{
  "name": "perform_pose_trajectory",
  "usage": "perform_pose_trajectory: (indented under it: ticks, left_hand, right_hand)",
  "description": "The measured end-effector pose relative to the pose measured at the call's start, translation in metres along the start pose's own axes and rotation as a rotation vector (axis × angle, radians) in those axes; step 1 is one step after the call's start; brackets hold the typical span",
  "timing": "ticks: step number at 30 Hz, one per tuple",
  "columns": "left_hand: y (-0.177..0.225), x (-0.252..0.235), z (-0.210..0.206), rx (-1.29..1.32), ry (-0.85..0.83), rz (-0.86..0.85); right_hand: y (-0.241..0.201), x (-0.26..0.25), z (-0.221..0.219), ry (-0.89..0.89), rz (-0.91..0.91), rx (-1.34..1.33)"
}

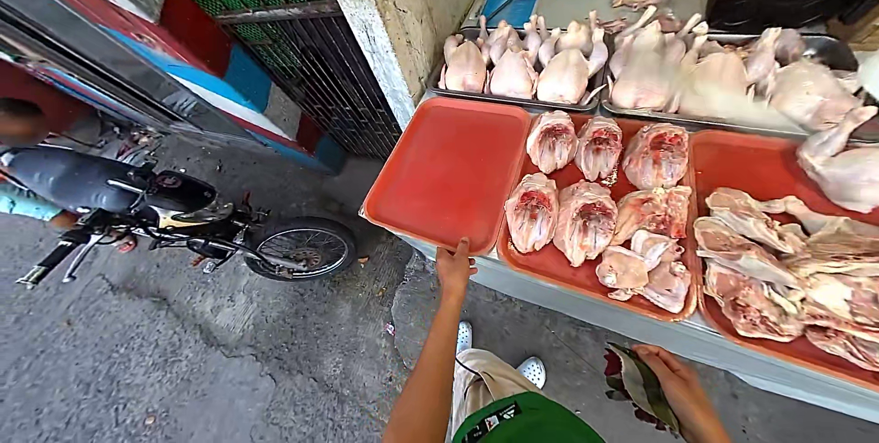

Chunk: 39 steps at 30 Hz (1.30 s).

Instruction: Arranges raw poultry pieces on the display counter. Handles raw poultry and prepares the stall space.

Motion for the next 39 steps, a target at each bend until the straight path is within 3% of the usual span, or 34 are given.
perform_pose_trajectory:
  ticks: [5,18,22,24,26,28,33,39]
  left_hand:
    - [0.0,-0.005,0.003,-0.092,0.08,-0.085]
    - [0.003,-0.004,0.004,-0.328,0.02,-0.094]
    - [0.004,-0.005,0.005,-0.297,-0.028,-0.134]
    - [0.001,-0.004,0.007,-0.23,-0.071,-0.137]
    - [-0.002,0.002,0.009,-0.117,-0.128,-0.108]
    - [-0.006,0.012,0.012,-0.061,-0.201,-0.053]
    - [-0.049,0.038,0.006,-0.038,-0.371,0.108]
    - [-0.058,0.086,-0.058,-0.048,-0.709,0.13]
  right_hand:
    - [0.025,0.012,0.012,-0.021,-0.102,0.053]
    - [0.046,0.008,-0.001,-0.109,-0.256,0.086]
    - [0.04,0.012,-0.008,-0.217,-0.292,-0.1]
    - [0.059,0.011,-0.011,-0.414,-0.266,-0.264]
    - [0.088,0.011,-0.012,-0.47,-0.373,-0.25]
    - [0.103,0.015,-0.008,-0.454,-0.495,-0.232]
    - [0.086,0.02,0.023,-0.274,-0.437,-0.514]
    - [0.07,0.018,0.028,-0.15,-0.367,-0.261]
Point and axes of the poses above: each hand's wrist, its own x-axis away from the middle knuckle, its own z-axis out of the back of the hand, y = z × x, the point moved 6 cm from there along -x, towards the middle knuckle, and after that the axes turned 2 degrees about x, right-handed, at the moved point
